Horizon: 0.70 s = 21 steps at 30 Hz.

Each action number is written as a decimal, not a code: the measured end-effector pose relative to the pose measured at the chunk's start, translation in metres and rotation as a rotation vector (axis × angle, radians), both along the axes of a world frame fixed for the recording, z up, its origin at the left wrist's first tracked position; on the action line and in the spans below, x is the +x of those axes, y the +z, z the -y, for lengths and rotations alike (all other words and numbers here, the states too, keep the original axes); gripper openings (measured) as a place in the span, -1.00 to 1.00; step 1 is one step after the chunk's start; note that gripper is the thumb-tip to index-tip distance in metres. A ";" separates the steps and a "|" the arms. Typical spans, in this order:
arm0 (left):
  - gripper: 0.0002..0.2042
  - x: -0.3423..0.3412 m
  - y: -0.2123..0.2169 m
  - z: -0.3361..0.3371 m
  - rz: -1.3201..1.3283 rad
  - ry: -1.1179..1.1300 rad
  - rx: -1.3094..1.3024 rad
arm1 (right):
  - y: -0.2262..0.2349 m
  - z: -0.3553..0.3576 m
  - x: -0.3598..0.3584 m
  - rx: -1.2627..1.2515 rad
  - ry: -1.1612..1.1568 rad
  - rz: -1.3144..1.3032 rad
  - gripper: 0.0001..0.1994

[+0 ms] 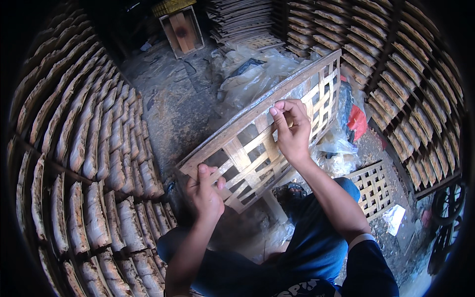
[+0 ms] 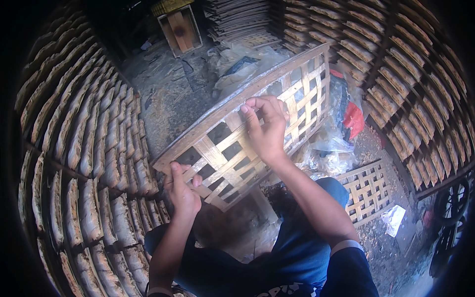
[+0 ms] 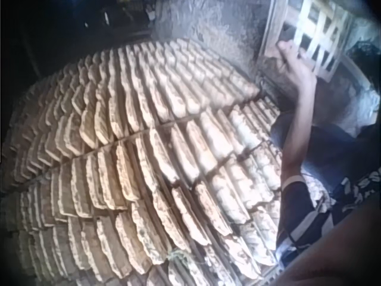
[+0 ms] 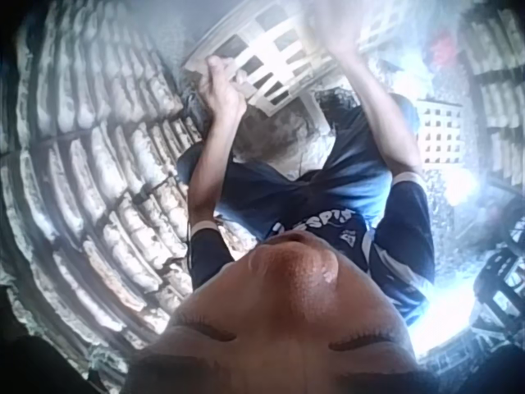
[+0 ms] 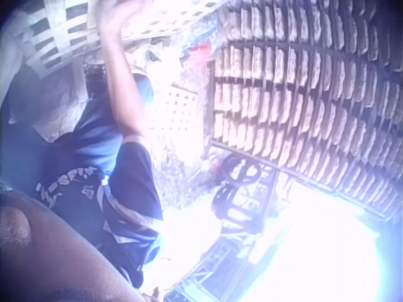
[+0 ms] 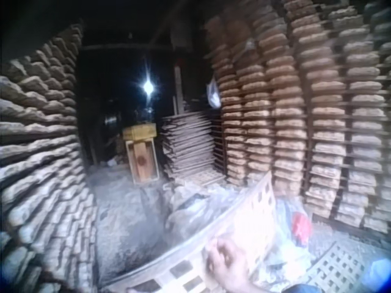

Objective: The person sits on the floor and assembles a rectangular wooden lattice by hand, inserting thin wooden strips into a grid frame. The person repeatedly adjusts and aligns the strips, then places the completed lattice aside and handles a plastic bag.

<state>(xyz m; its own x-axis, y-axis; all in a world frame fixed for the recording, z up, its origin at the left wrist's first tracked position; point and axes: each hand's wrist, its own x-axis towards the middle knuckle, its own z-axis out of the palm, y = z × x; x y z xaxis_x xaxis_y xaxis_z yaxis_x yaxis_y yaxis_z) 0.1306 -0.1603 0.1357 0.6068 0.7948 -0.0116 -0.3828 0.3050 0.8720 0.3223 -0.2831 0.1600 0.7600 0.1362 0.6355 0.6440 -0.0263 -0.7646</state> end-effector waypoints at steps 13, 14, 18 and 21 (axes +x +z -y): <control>-0.70 -0.001 0.001 0.006 0.097 -0.002 -0.003 | 0.009 -0.007 -0.013 -0.035 0.003 0.055 -0.83; -0.70 -0.001 0.001 0.006 0.092 0.002 0.004 | 0.008 -0.008 -0.013 -0.004 0.026 0.014 -0.82; -0.69 0.004 0.003 0.011 0.074 0.008 0.039 | 0.006 -0.006 -0.002 0.038 0.091 -0.070 -0.80; -0.67 0.008 0.002 0.010 0.034 0.043 0.005 | 0.008 -0.005 0.002 -0.081 0.069 0.005 -0.84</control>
<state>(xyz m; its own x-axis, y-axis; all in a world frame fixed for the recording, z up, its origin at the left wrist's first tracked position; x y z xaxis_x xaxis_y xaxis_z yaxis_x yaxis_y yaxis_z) 0.1382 -0.1700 0.1376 0.5721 0.8201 0.0125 -0.4250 0.2834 0.8597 0.3243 -0.2778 0.1676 0.7441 0.2394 0.6237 0.6499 -0.0432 -0.7588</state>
